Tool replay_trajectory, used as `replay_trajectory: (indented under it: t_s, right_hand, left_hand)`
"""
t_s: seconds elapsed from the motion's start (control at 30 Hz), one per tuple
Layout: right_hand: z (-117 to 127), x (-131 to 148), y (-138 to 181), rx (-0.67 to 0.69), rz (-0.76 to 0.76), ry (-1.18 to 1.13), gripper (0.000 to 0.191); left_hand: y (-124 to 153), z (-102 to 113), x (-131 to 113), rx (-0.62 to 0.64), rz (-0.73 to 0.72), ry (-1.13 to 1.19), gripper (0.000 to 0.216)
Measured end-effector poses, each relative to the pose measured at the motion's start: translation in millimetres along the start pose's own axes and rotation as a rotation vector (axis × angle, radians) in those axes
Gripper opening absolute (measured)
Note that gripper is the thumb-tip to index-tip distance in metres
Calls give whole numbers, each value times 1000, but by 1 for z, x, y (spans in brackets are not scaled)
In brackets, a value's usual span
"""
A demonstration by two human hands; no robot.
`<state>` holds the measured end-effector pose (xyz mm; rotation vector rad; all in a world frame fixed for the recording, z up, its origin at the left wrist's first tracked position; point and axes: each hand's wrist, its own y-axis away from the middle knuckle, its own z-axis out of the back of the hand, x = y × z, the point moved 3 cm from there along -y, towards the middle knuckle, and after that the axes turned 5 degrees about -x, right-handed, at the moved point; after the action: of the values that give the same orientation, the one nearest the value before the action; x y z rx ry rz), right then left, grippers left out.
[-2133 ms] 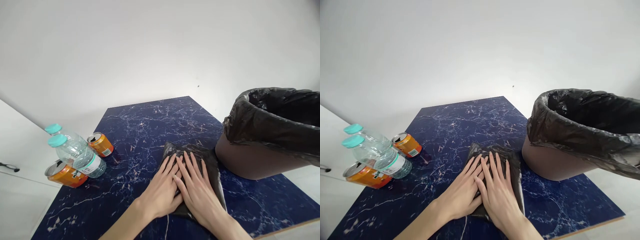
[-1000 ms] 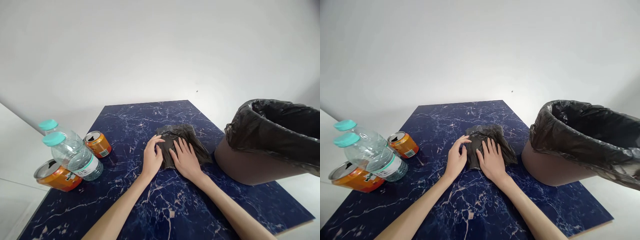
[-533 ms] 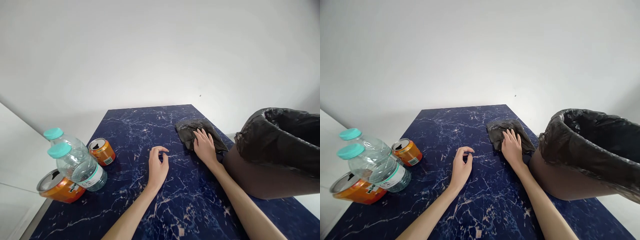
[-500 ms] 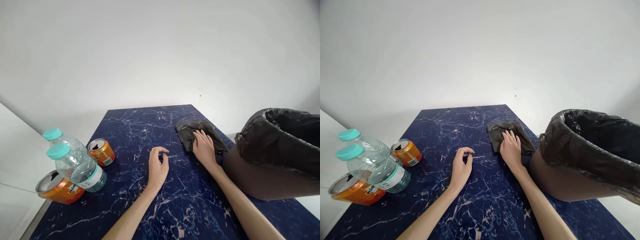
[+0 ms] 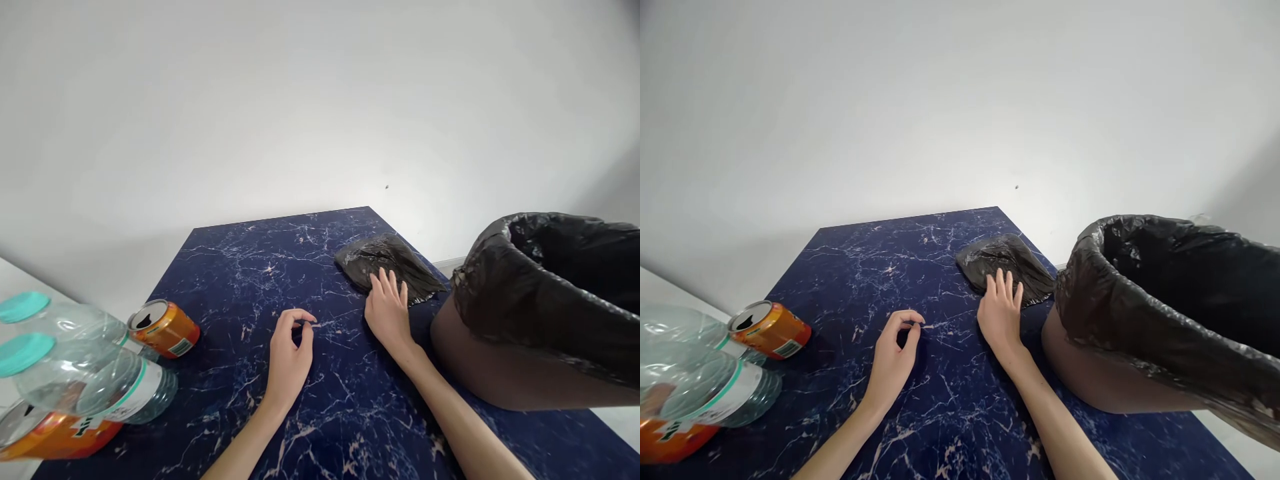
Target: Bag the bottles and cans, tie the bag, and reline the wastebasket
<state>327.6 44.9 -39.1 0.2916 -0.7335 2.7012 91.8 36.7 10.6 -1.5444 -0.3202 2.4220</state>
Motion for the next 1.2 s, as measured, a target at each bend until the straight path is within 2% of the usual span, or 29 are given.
replay_trajectory:
  t_s: [0.2,0.4,0.53,0.67,0.73,0.97,1.2]
  right_hand:
    - [-7,20,10,8,27,-82,73]
    - [-4,17,4,-35,-23,-176,75]
    - [15,25,8,-45,51,-303,65]
    - [34,44,35,35,252,-477,54]
    - [38,50,48,71,300,-552,53]
    - [42,48,52,101,301,-757,42]
    - [50,48,49,118,302,-894,35]
  left_hand:
    - [0,3,-2,21,36,-42,18]
    - [-1,6,-5,46,29,-54,20]
    - [-2,6,-7,51,21,-74,20]
    - [-1,6,-10,58,35,-110,23]
    - [0,6,-11,59,46,-125,24]
    - [0,6,-13,30,59,-138,25]
    - [2,3,-15,63,24,-131,25]
